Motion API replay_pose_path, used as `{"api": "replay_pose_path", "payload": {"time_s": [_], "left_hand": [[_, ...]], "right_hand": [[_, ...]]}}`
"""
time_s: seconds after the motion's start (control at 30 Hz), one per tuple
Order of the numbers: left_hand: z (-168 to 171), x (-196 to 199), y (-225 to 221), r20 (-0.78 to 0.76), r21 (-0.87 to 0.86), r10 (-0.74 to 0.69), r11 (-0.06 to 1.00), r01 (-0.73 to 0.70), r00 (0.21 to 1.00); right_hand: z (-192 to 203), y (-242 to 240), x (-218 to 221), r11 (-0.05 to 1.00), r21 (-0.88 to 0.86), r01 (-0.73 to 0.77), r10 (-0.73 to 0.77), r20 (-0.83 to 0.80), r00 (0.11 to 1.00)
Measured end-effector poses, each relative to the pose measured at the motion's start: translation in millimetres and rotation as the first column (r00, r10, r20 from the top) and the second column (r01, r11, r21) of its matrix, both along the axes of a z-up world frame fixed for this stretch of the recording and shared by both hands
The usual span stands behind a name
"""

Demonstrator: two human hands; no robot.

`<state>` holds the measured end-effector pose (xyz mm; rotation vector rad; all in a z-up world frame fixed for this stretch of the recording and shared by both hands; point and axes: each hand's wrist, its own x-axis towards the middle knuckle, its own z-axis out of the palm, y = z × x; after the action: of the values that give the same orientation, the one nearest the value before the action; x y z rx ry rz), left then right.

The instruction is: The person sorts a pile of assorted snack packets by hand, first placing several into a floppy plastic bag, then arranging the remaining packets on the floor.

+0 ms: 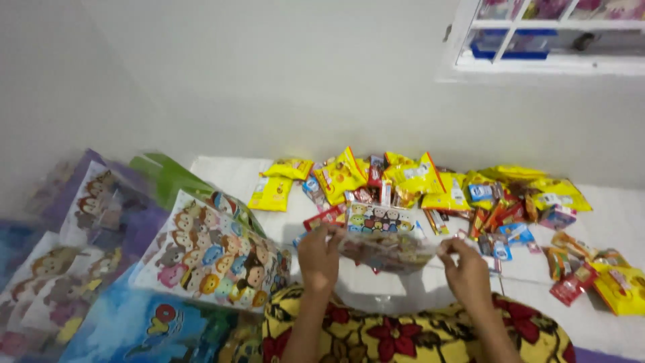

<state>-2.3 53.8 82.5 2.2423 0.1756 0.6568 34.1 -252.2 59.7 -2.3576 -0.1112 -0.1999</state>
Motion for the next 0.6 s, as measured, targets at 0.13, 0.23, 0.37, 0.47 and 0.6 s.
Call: {"api": "replay_pose_path", "payload": {"time_s": [0.13, 0.23, 0.37, 0.47, 0.6], "left_hand": [[41, 9, -1, 0.250, 0.051, 0.006, 0.999, -0.020, 0.968], [54, -2, -11, 0.319, 0.074, 0.061, 0.993, -0.089, 0.946], [79, 7, -8, 0.377, 0.020, 0.050, 0.998, -0.062, 0.925], [88, -1, -11, 0.413, 0.041, 0.044, 0.997, -0.067, 0.910], [100, 0, -13, 0.436, -0.035, 0.046, 0.999, -0.034, 0.899]], "right_hand": [[46, -5, 10, 0.985, 0.172, 0.020, -0.047, 0.155, 0.987], [74, -8, -9, 0.989, 0.148, 0.017, -0.045, 0.185, 0.982], [117, -8, -2, 0.992, 0.114, 0.044, -0.077, 0.298, 0.952], [129, -7, -11, 0.994, 0.098, 0.051, -0.081, 0.331, 0.940], [140, 2, -7, 0.974, 0.226, 0.026, -0.106, 0.351, 0.930]]}}
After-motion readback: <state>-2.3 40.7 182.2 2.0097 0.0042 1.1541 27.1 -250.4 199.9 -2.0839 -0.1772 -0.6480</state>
